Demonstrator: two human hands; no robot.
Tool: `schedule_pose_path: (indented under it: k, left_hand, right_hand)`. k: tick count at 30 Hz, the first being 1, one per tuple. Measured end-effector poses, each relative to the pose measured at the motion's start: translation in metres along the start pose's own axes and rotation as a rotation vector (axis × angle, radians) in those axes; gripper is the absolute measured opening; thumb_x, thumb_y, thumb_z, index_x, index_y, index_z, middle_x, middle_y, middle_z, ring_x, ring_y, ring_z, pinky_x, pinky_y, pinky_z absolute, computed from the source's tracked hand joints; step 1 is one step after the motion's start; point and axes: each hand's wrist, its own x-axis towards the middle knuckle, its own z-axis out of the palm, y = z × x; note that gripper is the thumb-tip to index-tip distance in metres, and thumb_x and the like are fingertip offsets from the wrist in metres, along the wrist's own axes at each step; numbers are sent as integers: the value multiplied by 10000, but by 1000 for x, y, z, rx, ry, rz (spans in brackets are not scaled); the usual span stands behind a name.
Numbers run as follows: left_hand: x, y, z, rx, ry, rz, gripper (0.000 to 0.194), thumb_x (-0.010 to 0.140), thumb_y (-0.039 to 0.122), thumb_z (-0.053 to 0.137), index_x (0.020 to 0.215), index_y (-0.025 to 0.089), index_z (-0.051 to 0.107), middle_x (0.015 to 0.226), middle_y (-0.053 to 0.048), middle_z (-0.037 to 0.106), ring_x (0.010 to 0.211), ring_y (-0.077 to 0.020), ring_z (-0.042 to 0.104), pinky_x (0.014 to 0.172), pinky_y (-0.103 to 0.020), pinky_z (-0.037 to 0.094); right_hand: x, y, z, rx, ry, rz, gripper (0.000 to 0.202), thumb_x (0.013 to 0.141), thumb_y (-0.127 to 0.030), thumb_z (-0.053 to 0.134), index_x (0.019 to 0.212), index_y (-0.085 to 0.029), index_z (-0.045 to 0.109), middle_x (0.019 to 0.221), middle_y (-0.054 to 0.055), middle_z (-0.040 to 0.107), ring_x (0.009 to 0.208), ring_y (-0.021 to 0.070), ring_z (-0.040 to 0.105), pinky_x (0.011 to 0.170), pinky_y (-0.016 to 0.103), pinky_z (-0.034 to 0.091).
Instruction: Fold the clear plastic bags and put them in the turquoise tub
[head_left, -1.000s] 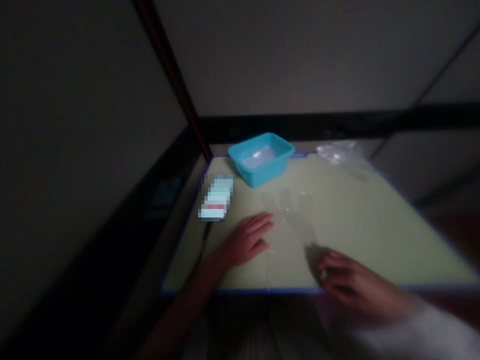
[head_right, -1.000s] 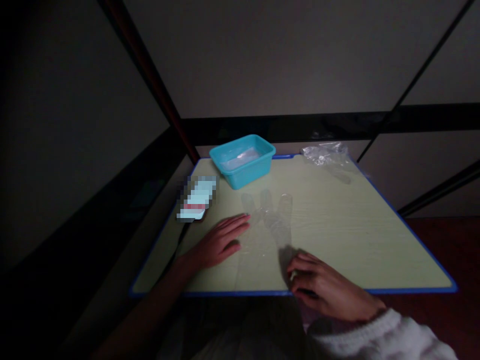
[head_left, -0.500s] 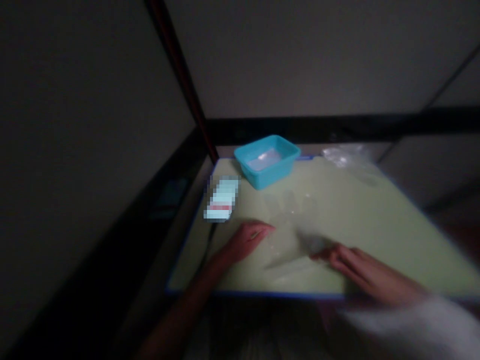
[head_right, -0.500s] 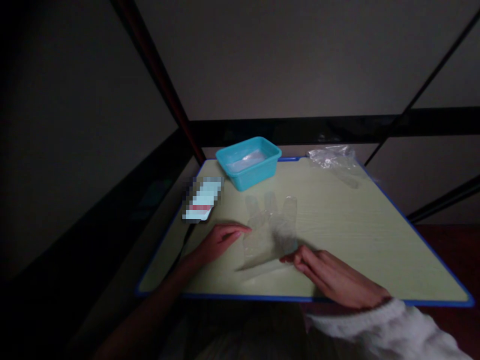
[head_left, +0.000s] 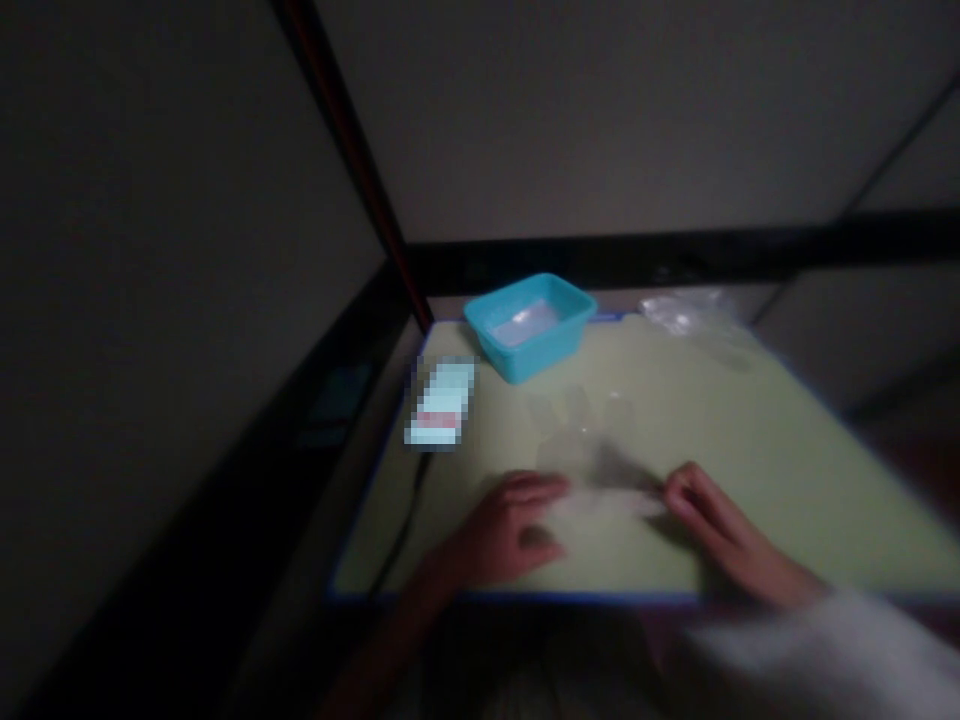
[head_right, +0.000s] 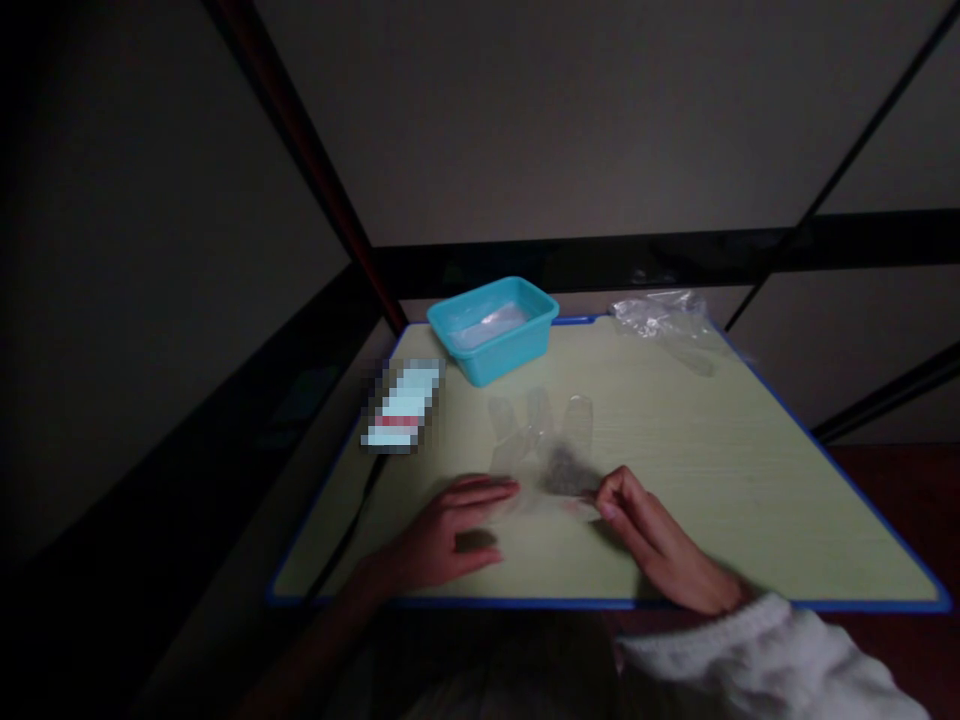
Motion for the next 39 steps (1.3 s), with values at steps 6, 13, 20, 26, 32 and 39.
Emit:
schedule_pose_path:
  k: [6,13,20,26,32,39]
  left_hand:
    - [2,5,11,52,111,106,258,912,194,474,1088,184,662,1189,-61,641,1126,-172,569,971,-338,445]
    - [0,8,9,59,143,189,229,899,183,511,1061,171,671,1169,-78,650,1096,-178,585,949,-340,463]
    - [-1,13,11,48,63,210,225,898,190,509,1051,152,670,1200,-89,629,1133,-180,557,973,-332,448]
    - [-2,21,9,49,-6,217,235,907,192,493,1070,166,661,1240,-86,603,1165,-180,532,999,-353,425]
    - [-3,29,11,20,-57,196,232,903,200,502,1060,194,672,1267,-76,585,1210,-183,500,1027,-369,402]
    - [-13,28,13,34,-51,65,424,829,391,614,1198,185,590,1354,-81,506,1268,-213,444,1047,-362,397]
  right_hand:
    - [-5,19,-1,-189,-265,-180,499,841,-393,592,1277,-229,412,1319,119,525,1156,251,536,921,416,480]
    - [18,25,-2,-434,-306,-423,559,923,-271,467,1437,-178,269,1448,110,383,1324,204,354,1068,391,359]
    - [28,20,6,-562,-278,-543,428,942,-188,403,1364,-115,413,1366,132,483,1279,193,419,1049,358,390]
    - [23,17,9,-596,-318,-589,410,939,-190,411,1336,-95,445,1346,137,504,1268,199,435,1029,360,419]
    - [15,14,10,-587,-349,-592,416,935,-156,394,1345,-95,436,1361,130,489,1279,195,419,1031,360,421]
    - [13,14,8,-551,-400,-537,447,924,-163,420,1368,-118,410,1384,113,465,1280,191,420,1037,358,416]
